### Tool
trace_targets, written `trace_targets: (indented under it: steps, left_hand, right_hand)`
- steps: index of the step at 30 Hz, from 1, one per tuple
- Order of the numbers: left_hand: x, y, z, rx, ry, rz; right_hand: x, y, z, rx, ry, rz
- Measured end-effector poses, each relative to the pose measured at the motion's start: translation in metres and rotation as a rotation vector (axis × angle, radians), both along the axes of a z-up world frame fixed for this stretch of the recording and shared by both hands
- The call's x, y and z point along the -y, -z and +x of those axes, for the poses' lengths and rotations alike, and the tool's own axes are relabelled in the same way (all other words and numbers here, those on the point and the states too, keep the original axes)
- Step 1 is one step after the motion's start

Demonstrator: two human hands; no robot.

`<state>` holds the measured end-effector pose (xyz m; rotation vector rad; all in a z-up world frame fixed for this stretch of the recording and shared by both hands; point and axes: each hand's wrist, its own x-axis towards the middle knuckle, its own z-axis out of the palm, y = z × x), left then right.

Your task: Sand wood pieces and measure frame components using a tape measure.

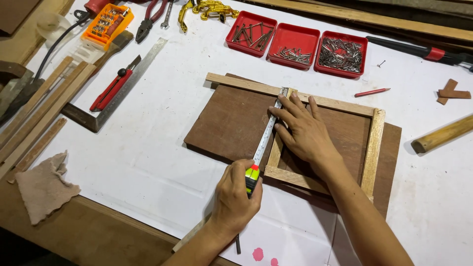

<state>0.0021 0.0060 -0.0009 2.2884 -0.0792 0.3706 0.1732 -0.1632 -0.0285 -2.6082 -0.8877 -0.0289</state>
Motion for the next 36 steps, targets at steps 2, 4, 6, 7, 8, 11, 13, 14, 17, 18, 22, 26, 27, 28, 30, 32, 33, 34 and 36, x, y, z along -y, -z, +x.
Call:
trace_targets:
  steps: [2,4,6,7,8,11,13,14,17,18,22,26,27,28,30,32,33,34,36]
  left_hand:
    - [-0.001,-0.003,0.001,0.028,-0.011,0.01]
    - [-0.001,-0.003,0.003,0.057,-0.018,0.019]
    - [-0.001,-0.001,0.005,0.045,-0.026,0.015]
    - [-0.001,0.001,0.005,0.048,-0.025,0.016]
    - [-0.001,0.003,0.006,0.066,-0.029,0.011]
    - [-0.001,0.008,0.008,0.105,-0.038,-0.004]
    - [-0.002,0.007,0.01,0.122,-0.044,-0.017]
    - [-0.003,0.005,0.012,0.158,-0.052,-0.019]
    - [-0.006,0.002,0.014,0.167,-0.048,-0.039]
    - [-0.007,0.002,0.015,0.14,-0.036,-0.057]
    - [-0.009,-0.009,0.021,0.204,0.034,-0.044]
    - [-0.01,-0.02,0.026,0.06,0.105,-0.17]
    - [-0.01,-0.022,0.027,-0.006,0.134,-0.196]
    - [-0.01,-0.022,0.028,-0.006,0.14,-0.2]
    - [-0.01,-0.023,0.029,-0.051,0.204,-0.191]
    - [-0.01,-0.025,0.031,-0.095,0.241,-0.203]
    - [-0.01,-0.026,0.031,-0.136,0.27,-0.212]
    - [-0.01,-0.026,0.032,-0.137,0.274,-0.215]
    - [-0.011,-0.025,0.034,-0.045,0.37,-0.21]
  right_hand:
    - [-0.004,0.0,0.001,0.016,0.012,0.009]
    - [-0.007,0.003,0.003,0.033,0.027,0.018]
    - [-0.011,0.007,0.006,0.086,0.034,0.039]
    - [-0.012,0.008,0.007,0.088,0.035,0.039]
    - [-0.013,0.009,0.008,0.108,0.038,0.07]
    - [-0.014,0.013,0.009,0.144,0.03,0.2]
    - [-0.014,0.014,0.009,0.156,0.017,0.297]
    - [-0.014,0.013,0.008,0.214,-0.008,0.282]
    - [-0.01,-0.01,-0.005,0.318,-0.016,0.212]
    - [-0.008,-0.02,-0.011,0.363,0.002,0.156]
    - [0.013,-0.036,-0.031,0.375,0.032,0.052]
    - [0.045,-0.022,-0.047,0.391,0.005,0.014]
    - [0.052,-0.02,-0.053,0.385,-0.004,0.029]
    - [0.058,-0.023,-0.061,0.385,0.0,0.024]
    - [0.069,-0.03,-0.078,0.346,0.021,-0.02]
    - [0.08,-0.021,-0.091,0.346,0.013,0.0]
    - [0.085,-0.017,-0.097,0.347,-0.004,0.023]
    - [0.089,-0.018,-0.104,0.347,-0.001,0.02]
    - [0.095,-0.02,-0.117,0.18,0.057,0.058]
